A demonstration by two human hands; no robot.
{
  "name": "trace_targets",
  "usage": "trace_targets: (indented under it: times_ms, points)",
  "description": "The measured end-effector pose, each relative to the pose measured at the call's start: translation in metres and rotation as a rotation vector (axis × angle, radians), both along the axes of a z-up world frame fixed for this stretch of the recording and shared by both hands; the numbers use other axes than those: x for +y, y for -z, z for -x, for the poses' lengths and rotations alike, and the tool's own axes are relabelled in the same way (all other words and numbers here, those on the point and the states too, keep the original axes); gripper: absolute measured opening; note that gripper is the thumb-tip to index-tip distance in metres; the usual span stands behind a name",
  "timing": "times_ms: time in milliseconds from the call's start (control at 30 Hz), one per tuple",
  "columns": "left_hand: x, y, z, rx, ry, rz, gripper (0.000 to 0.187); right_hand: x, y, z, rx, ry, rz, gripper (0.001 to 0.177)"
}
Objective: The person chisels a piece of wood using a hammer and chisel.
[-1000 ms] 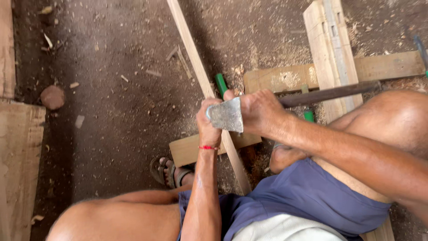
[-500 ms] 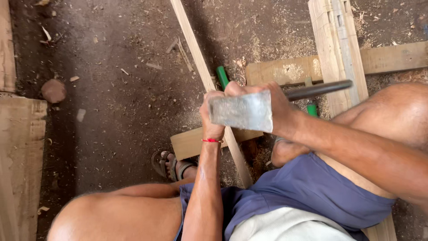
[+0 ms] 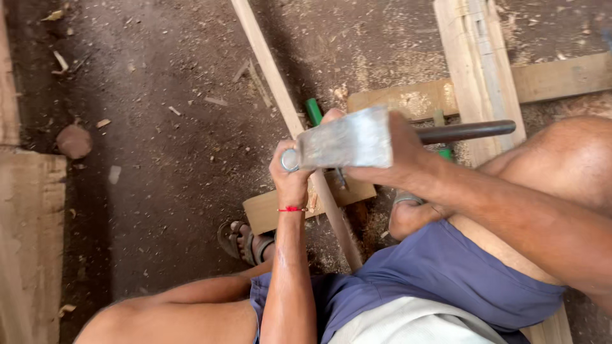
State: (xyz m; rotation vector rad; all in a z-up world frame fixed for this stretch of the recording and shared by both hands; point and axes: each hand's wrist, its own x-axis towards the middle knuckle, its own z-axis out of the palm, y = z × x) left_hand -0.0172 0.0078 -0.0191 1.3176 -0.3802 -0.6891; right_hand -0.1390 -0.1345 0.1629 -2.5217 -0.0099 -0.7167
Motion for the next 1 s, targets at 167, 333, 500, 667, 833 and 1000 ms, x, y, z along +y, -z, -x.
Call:
trace_targets:
  times_ms: [167,333,500,667,833,1000]
  points:
    - [0.006,-0.034,-0.008,0.063,0.002,0.015,0.035,-0.004,-0.012,0.010,0.166,0.033,-0.743,0.028]
    - [0.003,-0.052,-0.005,0.118,0.055,-0.057,0.033,-0.001,-0.005,0.009,0.162,0.150,-0.252,0.026]
    - [0.000,-0.050,-0.006,0.072,0.111,-0.019,0.034,0.001,-0.016,0.009,0.254,0.193,-0.279,0.025]
    - [-0.008,-0.041,-0.003,0.030,0.133,-0.016,0.034,0.002,-0.023,0.012,0.285,0.130,-0.350,0.023]
    - [-0.008,-0.037,0.008,-0.079,0.147,-0.048,0.024,0.004,-0.016,0.011,0.140,0.061,-0.077,0.025]
    - [-0.005,-0.036,0.012,-0.171,0.110,-0.040,0.020,0.006,0.005,0.004,0.288,0.092,0.013,0.026]
